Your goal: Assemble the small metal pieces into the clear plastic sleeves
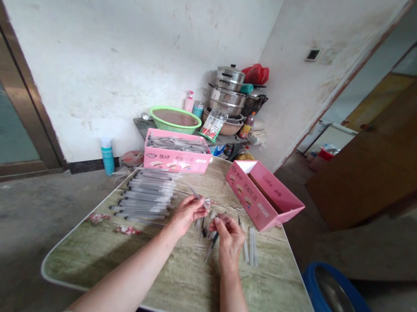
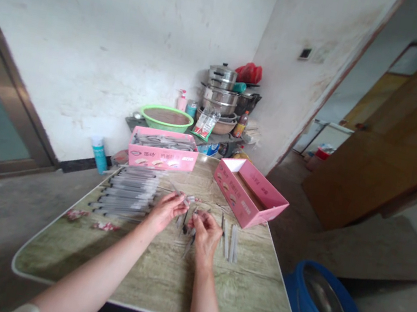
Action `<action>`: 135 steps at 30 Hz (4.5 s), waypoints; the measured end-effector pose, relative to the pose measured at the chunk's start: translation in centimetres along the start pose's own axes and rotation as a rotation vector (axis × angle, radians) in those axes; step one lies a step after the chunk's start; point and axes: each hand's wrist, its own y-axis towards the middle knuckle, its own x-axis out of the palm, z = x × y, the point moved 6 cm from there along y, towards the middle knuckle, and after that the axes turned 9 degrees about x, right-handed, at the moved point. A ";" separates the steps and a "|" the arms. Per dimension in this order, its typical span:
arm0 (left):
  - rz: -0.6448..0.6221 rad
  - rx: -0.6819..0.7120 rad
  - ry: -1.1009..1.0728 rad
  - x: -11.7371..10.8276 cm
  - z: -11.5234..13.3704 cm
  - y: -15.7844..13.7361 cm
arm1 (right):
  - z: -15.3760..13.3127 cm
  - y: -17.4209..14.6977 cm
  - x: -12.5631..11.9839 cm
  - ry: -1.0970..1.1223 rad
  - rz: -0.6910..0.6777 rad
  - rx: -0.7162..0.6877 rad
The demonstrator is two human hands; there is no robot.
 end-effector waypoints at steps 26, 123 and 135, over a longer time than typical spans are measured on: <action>-0.152 0.016 0.190 0.6 -0.5 -0.5 | -0.5 -0.5 0.0 -0.286 0.038 -0.138; -0.217 0.013 0.241 0.9 -0.5 -0.5 | 0.1 -0.6 0.4 -0.320 0.003 -0.002; -0.229 0.019 0.250 0.9 -0.7 -0.6 | 0.6 -0.5 0.5 -0.284 -0.020 -0.003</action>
